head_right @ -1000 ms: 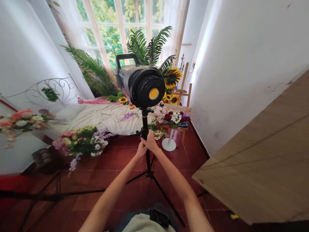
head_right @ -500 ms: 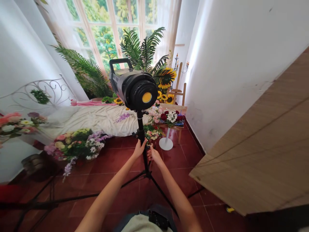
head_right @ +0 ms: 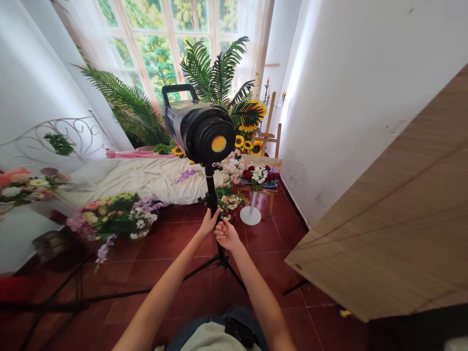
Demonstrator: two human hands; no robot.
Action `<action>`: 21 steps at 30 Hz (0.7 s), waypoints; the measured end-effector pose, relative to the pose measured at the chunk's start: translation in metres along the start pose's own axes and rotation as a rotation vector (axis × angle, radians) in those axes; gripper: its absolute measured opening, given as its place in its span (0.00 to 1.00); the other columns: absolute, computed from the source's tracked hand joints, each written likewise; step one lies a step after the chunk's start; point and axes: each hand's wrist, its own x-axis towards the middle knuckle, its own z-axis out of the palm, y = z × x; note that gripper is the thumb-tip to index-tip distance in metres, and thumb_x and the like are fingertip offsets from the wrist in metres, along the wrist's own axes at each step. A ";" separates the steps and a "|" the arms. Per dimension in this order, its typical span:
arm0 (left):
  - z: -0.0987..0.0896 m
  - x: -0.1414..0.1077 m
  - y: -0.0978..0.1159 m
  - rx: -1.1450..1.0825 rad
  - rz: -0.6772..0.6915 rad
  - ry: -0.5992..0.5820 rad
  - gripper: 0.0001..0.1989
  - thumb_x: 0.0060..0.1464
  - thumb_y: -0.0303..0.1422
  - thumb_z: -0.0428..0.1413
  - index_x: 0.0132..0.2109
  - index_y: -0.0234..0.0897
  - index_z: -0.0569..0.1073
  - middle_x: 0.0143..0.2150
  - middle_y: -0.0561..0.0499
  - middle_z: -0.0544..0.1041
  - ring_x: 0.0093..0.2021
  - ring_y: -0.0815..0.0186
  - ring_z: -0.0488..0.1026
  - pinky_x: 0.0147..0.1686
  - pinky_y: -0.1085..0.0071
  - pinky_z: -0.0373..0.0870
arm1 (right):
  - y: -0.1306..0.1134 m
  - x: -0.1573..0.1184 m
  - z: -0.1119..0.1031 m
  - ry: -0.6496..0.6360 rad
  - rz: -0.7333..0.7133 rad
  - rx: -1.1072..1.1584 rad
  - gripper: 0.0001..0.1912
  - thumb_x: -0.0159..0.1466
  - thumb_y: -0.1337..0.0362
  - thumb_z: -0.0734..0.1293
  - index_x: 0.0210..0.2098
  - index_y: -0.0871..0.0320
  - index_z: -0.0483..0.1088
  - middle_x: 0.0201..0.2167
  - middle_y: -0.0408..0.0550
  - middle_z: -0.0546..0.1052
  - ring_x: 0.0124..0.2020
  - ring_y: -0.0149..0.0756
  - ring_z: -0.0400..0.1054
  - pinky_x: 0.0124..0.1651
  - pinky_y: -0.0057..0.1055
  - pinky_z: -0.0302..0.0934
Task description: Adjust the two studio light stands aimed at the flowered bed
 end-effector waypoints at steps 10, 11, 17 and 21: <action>-0.007 0.001 -0.001 -0.019 -0.033 -0.081 0.18 0.55 0.43 0.53 0.47 0.36 0.66 0.45 0.46 0.73 0.48 0.63 0.70 0.51 0.66 0.65 | -0.007 -0.017 0.005 0.452 -0.563 -1.396 0.16 0.65 0.48 0.58 0.36 0.55 0.64 0.35 0.50 0.71 0.39 0.39 0.67 0.33 0.28 0.59; -0.008 0.001 0.000 -0.020 -0.042 -0.085 0.18 0.55 0.43 0.53 0.47 0.36 0.66 0.45 0.46 0.73 0.47 0.63 0.70 0.51 0.66 0.65 | -0.009 -0.016 0.005 0.435 -0.591 -1.434 0.16 0.66 0.49 0.58 0.35 0.55 0.64 0.34 0.50 0.71 0.39 0.39 0.67 0.34 0.28 0.59; -0.009 0.001 0.011 -0.079 -0.089 -0.087 0.17 0.54 0.42 0.54 0.46 0.36 0.68 0.41 0.47 0.74 0.46 0.62 0.71 0.50 0.65 0.66 | -0.016 0.000 -0.003 0.356 -0.651 -1.477 0.15 0.67 0.53 0.56 0.31 0.55 0.66 0.31 0.51 0.72 0.37 0.39 0.67 0.36 0.28 0.59; -0.009 0.001 0.011 -0.093 -0.095 -0.083 0.17 0.54 0.43 0.55 0.44 0.34 0.69 0.40 0.48 0.74 0.43 0.63 0.71 0.49 0.65 0.67 | -0.006 0.010 -0.004 0.422 -0.496 -1.170 0.18 0.66 0.52 0.55 0.26 0.55 0.64 0.22 0.47 0.69 0.28 0.37 0.66 0.30 0.29 0.58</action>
